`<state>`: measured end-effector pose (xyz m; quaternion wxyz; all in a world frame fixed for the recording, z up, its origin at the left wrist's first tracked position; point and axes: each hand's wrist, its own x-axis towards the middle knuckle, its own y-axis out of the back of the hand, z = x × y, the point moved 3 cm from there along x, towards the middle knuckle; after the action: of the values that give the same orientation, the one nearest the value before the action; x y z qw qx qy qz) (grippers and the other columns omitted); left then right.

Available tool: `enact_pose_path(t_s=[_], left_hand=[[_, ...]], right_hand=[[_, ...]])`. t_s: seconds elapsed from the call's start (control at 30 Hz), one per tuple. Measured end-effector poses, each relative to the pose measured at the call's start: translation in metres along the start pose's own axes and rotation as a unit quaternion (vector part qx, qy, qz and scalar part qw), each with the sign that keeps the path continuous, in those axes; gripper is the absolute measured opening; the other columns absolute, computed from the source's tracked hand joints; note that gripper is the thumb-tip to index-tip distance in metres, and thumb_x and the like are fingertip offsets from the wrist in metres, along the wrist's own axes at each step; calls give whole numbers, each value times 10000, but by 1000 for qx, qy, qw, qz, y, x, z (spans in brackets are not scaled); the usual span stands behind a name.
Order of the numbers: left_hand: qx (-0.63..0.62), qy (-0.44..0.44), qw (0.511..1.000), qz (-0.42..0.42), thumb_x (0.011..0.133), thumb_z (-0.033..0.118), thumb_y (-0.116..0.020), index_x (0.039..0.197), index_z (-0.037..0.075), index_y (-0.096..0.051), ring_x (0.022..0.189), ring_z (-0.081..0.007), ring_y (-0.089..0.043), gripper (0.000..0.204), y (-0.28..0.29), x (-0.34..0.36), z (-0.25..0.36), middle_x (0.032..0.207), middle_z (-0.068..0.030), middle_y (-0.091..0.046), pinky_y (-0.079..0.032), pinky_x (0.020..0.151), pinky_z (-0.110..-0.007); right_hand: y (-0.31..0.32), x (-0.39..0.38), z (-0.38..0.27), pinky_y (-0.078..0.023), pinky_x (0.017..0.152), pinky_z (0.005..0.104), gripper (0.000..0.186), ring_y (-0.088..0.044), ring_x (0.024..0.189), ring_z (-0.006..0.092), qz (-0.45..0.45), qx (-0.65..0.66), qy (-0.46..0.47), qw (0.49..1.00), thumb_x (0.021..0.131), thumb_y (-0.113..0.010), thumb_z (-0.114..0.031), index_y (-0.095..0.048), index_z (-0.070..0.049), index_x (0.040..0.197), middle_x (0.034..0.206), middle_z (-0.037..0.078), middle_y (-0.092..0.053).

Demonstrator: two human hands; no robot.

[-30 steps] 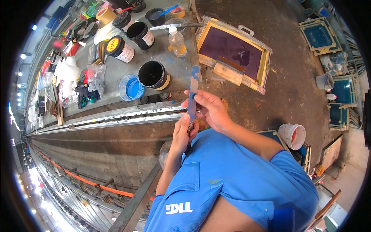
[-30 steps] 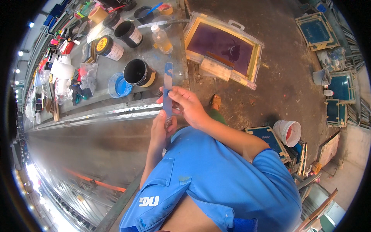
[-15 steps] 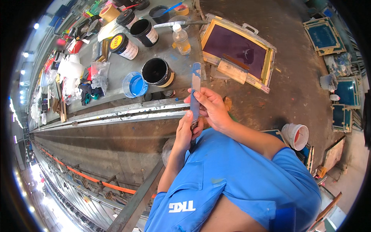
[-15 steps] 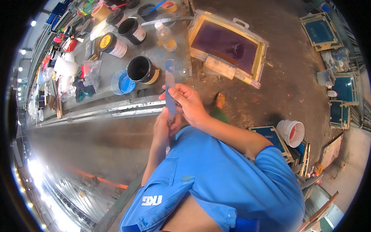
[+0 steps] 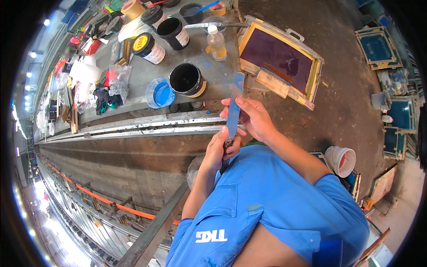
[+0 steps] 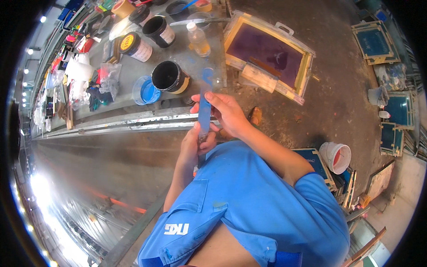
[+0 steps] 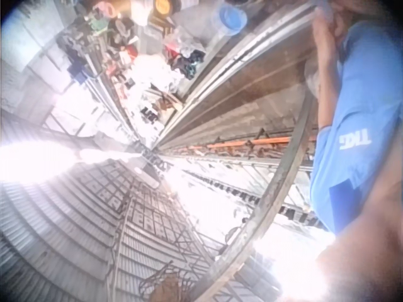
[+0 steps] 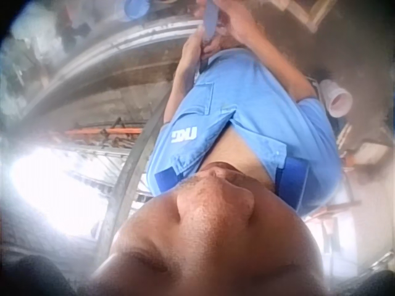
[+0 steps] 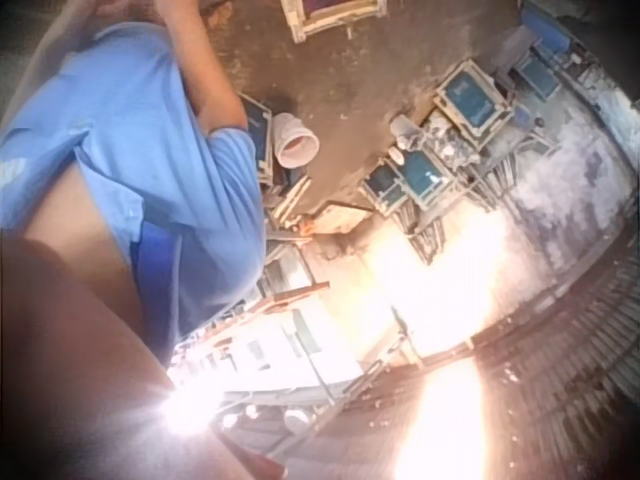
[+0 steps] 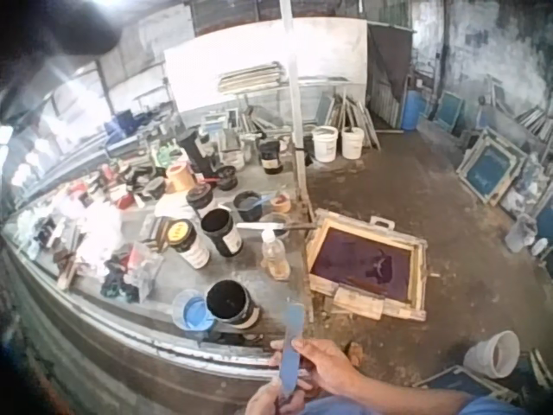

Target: The person applies blue ink to a mesh screen and uses a squeegee to pull the ink across the mesh. They position the screen over a garment on a conveyor belt and transfer the design onto the fabric.

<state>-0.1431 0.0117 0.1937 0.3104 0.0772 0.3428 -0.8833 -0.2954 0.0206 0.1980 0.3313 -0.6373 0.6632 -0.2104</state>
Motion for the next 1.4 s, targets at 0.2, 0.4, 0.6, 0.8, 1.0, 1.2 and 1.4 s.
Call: enact_pose_path(t_s=[0.2, 0.4, 0.6, 0.8, 1.0, 1.2, 1.4], left_hand=[[18, 7, 1000, -20, 1075, 505, -310, 1103, 17, -605, 468, -50, -278, 571, 1, -3, -2, 577, 49, -355, -211, 438, -226], [83, 30, 995, -38, 1079, 508, -321, 1137, 19, -598, 486, -37, -295, 565, -6, -7, 0, 611, 44, -381, -228, 429, -208], [99, 42, 993, -56, 1075, 518, -335, 1147, 26, -597, 493, -33, -293, 562, -10, -6, -2, 629, 42, -386, -223, 424, -210], [36, 66, 996, -48, 1079, 495, -339, 1132, 0, -599, 475, -33, -285, 562, -5, -3, -3, 602, 47, -370, -217, 413, -213], [23, 82, 995, -53, 1080, 487, -339, 1124, -4, -600, 470, -37, -288, 558, -1, -4, -6, 600, 46, -368, -209, 412, -213], [80, 72, 993, -53, 1077, 503, -343, 1129, 4, -598, 495, -37, -306, 563, -7, -4, -3, 621, 44, -378, -223, 432, -211], [121, 64, 989, -61, 1072, 520, -348, 1136, 7, -595, 516, -35, -315, 573, -13, -3, -2, 636, 45, -388, -240, 452, -215]], right_hand=[[8, 2, -21, -543, 844, 331, 399, -694, 956, 191, -47, -100, 5, 994, 1016, -593, -297, -635, 19, 1255, 1099, 174, -723], [30, -5, -35, -537, 836, 297, 273, -698, 967, 166, -76, -155, -47, 984, 951, -692, -177, -692, -6, 1163, 1069, 147, -746], [32, -6, -37, -569, 853, 341, 186, -731, 924, 219, -54, -193, -64, 978, 873, -753, -47, -684, 2, 1038, 967, 146, -750], [24, -5, -34, -569, 854, 340, 260, -710, 1001, 211, -67, -227, -41, 971, 866, -763, -64, -663, 10, 1095, 1008, 144, -741], [34, -10, -44, -561, 857, 317, 345, -695, 1013, 190, -98, -170, -96, 976, 944, -700, -207, -681, 21, 1203, 1103, 144, -733], [35, -13, -47, -554, 826, 305, 259, -698, 949, 166, -82, -227, -84, 967, 937, -710, -166, -711, 9, 1128, 1030, 120, -750], [39, -14, -40, -524, 807, 286, 171, -682, 908, 148, -61, -204, -79, 974, 874, -781, -139, -690, -32, 973, 936, 76, -734]])
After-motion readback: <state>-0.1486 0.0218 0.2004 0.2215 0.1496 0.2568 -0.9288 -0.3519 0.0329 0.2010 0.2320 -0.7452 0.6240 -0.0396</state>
